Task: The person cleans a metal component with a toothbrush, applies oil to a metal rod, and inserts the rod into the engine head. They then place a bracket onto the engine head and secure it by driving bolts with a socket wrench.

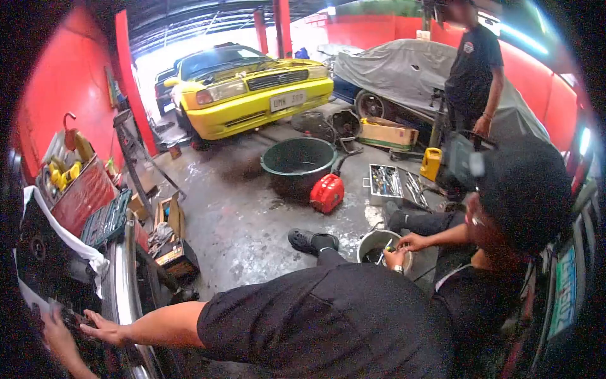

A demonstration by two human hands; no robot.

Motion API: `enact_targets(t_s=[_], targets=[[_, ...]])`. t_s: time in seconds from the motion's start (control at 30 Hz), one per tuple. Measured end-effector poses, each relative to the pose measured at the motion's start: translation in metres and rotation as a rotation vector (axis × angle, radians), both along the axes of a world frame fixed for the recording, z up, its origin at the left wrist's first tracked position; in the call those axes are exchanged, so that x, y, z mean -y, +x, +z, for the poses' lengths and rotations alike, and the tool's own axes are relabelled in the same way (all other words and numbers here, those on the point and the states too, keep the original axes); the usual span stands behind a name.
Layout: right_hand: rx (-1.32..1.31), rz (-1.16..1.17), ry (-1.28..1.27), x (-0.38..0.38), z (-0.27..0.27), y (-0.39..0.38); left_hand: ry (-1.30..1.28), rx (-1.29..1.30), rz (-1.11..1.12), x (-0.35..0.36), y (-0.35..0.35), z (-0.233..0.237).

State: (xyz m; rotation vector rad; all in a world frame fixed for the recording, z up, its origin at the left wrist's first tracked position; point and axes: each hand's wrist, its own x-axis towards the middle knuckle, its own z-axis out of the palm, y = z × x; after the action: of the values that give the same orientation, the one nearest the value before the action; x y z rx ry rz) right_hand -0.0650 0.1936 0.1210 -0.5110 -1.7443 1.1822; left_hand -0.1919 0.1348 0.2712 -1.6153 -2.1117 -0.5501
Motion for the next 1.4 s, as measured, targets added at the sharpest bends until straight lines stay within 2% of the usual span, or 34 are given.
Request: enact_targets(t_s=[0.03, 0.13, 0.17, 0.23, 0.27, 0.37, 0.43, 0.47, 0.5, 0.53, 0.57, 0.6, 0.63, 0.67, 0.7, 0.73, 0.77, 0.8, 0.9, 0.93, 0.97, 1.0, 1.1, 1.13, 1.2, 1.27, 1.3, 1.33, 1.37, 1.4], targets=[[-0.032, 0.025, -0.059, 0.001, 0.004, 0.0, -0.016, -0.103, 0.093, 0.028, 0.039, 0.007], [-0.125, 0.044, -0.179, -0.017, -0.006, -0.016, 0.13, -0.379, 0.156, 0.028, 0.027, -0.021], [-0.192, 0.025, -0.186, -0.019, -0.008, -0.017, -0.002, -0.225, 0.179, 0.019, 0.022, -0.014], [-0.386, 0.089, -0.262, -0.039, -0.015, -0.027, -0.058, -0.233, 0.177, 0.021, 0.024, -0.006], [-0.338, 0.07, -0.279, -0.045, -0.021, -0.028, -0.086, -0.241, 0.174, 0.023, 0.024, -0.003], [-0.259, 0.006, -0.332, -0.055, -0.023, -0.027, 0.02, -0.202, 0.07, 0.0, -0.004, -0.016], [-0.252, 0.019, -0.34, -0.06, -0.025, -0.029, 0.15, -0.321, 0.054, 0.002, -0.009, -0.027], [-0.318, -0.147, -0.341, -0.044, -0.016, -0.025, -0.07, -0.141, 0.133, 0.04, 0.048, 0.009], [-0.275, -0.146, -0.224, -0.064, -0.029, -0.028, 0.121, -0.277, 0.094, 0.041, 0.046, -0.006], [-0.335, -0.21, 0.13, -0.07, -0.039, -0.034, 0.257, -0.392, 0.029, 0.038, 0.04, -0.019], [-0.276, -0.212, 0.067, -0.078, -0.053, -0.039, 0.268, -0.4, -0.04, 0.035, 0.031, -0.027], [-0.245, -0.19, -0.01, -0.071, -0.045, -0.024, 0.41, -0.393, -0.157, 0.022, 0.018, -0.035], [-0.225, -0.163, -0.082, -0.063, -0.042, -0.018, 0.322, -0.263, -0.187, 0.037, 0.034, -0.026], [-0.227, -0.099, -0.15, -0.061, -0.039, -0.016, 0.33, -0.295, -0.145, 0.035, 0.03, -0.026], [-0.199, -0.151, -0.247, -0.044, -0.025, -0.012, 0.305, -0.397, -0.035, 0.035, 0.03, -0.022], [-0.154, -0.05, -0.32, -0.06, -0.031, -0.014, 0.289, -0.356, 0.035, 0.035, 0.023, -0.021], [-0.238, 0.156, -0.406, -0.039, -0.019, -0.009, 0.311, -0.272, 0.006, 0.031, 0.015, -0.018], [-0.321, 0.337, -0.477, -0.023, -0.003, -0.005, 0.423, -0.344, -0.024, 0.029, 0.009, -0.021], [-0.4, 0.239, -0.496, -0.063, -0.025, -0.018, 0.368, -0.356, 0.034, 0.024, 0.021, -0.014], [-0.394, 0.113, -0.454, -0.033, -0.011, -0.009, 0.312, -0.36, 0.057, 0.034, 0.033, -0.011], [-0.296, 0.021, -0.138, -0.057, -0.039, -0.019, 0.334, -0.299, 0.002, 0.036, 0.037, -0.014], [-0.227, -0.001, 0.063, -0.056, -0.048, -0.007, 0.341, -0.349, -0.011, 0.041, 0.042, -0.013], [-0.358, 0.013, -0.067, 0.019, -0.031, 0.044, 0.1, -0.446, 0.151, 0.041, 0.048, -0.017], [-0.335, -0.015, -0.012, 0.042, -0.038, 0.062, 0.146, -0.478, 0.153, 0.037, 0.031, -0.027], [-0.118, -0.256, 0.232, 0.068, -0.081, 0.128, 0.049, -0.503, 0.296, 0.036, 0.036, -0.024], [0.12, -0.364, 0.149, 0.082, -0.144, 0.2, 0.038, -0.471, 0.264, 0.025, 0.016, -0.026], [0.348, -0.411, 0.012, 0.092, -0.172, 0.242, 0.044, -0.415, 0.213, 0.021, 0.008, -0.026], [0.494, -0.495, -0.102, 0.097, -0.221, 0.286, 0.139, -0.403, 0.113, 0.018, -0.012, -0.028], [0.594, -0.648, -0.169, 0.112, -0.257, 0.323, 0.028, -0.442, 0.22, 0.017, -0.016, -0.023], [0.754, -0.724, -0.308, 0.117, -0.294, 0.359, 0.052, -0.365, 0.213, 0.013, -0.009, -0.021]])
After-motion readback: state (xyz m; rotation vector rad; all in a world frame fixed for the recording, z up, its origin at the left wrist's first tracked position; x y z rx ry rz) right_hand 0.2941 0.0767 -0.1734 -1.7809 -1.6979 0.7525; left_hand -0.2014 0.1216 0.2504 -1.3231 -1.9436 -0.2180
